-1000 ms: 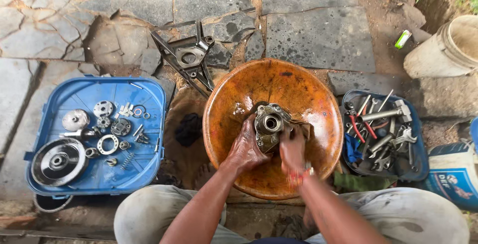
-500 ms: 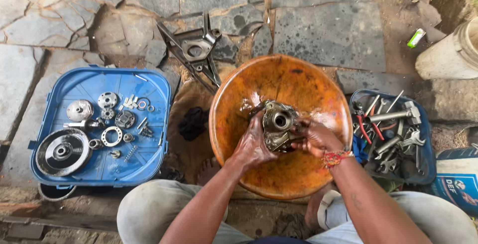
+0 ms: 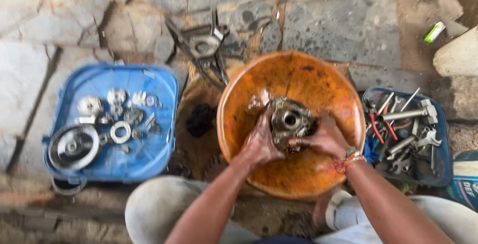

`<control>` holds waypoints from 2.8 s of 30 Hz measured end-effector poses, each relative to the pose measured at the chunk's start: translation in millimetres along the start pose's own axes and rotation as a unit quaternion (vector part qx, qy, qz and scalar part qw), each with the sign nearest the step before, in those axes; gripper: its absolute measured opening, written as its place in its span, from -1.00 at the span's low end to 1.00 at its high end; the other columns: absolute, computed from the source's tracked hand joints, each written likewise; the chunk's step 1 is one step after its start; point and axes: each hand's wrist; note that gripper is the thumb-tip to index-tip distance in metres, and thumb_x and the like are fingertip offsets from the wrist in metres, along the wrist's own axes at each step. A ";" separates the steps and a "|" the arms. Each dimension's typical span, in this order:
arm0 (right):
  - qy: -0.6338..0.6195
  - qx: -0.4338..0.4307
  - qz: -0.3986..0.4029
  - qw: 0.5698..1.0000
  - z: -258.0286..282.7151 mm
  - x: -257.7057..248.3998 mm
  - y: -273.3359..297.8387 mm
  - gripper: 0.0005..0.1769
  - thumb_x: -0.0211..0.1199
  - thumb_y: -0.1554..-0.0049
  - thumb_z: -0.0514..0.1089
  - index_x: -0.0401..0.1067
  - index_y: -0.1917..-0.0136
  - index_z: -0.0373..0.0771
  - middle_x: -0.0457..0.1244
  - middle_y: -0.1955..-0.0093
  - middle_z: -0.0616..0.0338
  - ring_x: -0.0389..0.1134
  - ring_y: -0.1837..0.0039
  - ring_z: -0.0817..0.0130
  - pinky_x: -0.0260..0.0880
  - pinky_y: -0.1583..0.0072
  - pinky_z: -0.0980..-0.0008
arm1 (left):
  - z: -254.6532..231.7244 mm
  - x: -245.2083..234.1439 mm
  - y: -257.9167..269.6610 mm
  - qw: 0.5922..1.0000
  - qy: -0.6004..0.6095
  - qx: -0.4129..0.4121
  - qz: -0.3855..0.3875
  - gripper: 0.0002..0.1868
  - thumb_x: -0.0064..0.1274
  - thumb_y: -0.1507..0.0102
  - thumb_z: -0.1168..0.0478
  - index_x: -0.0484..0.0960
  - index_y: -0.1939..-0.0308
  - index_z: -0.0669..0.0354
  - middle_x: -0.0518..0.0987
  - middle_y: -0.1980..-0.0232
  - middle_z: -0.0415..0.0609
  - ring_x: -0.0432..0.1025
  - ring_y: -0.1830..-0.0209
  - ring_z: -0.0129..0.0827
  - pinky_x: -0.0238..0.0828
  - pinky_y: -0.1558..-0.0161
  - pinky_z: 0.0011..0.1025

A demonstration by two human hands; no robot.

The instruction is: The person cleans various small metal engine components in an orange basin filled with dark liquid using a toothbrush and by hand.

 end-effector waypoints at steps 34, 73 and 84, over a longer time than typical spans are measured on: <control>0.253 -0.059 -0.251 0.932 1.4 71.6 17.6 0.50 0.52 0.33 0.49 -0.06 -0.57 -0.37 0.04 -0.51 -0.21 0.04 -0.57 -0.15 -0.05 -0.58 -0.13 | 15.9 -22.7 -2.0 0.994 0.026 0.088 0.058 0.74 0.59 0.37 -0.15 -0.34 -0.61 0.16 0.10 -0.61 0.19 0.05 -0.58 -0.02 -0.09 -0.59 -0.24; 0.183 -0.024 -0.305 0.934 -4.9 75.5 18.2 0.23 0.50 0.17 0.36 0.11 -0.49 -0.41 0.15 -0.41 -0.25 0.19 -0.43 -0.06 0.22 -0.43 0.03 | 45.8 0.6 -18.0 0.994 0.096 -0.015 0.058 0.44 0.45 0.09 0.15 -0.19 -0.71 -0.06 -0.21 -0.73 0.07 -0.21 -0.65 0.03 -0.05 -0.49 -0.05; 0.150 -0.111 -0.191 0.964 -37.3 39.3 7.8 0.28 0.63 0.23 0.27 0.07 -0.47 -0.45 0.23 -0.36 -0.26 0.29 -0.40 -0.03 0.27 -0.40 0.11 | 57.2 2.7 -15.4 0.980 -0.016 0.195 -0.043 0.41 0.52 0.10 -0.04 -0.08 -0.62 0.26 0.15 -0.61 0.29 0.05 -0.61 0.15 0.04 -0.54 -0.12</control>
Point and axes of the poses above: each hand's wrist, its own y-axis away from the middle knuckle, its own x-axis out of the palm, z = x × y
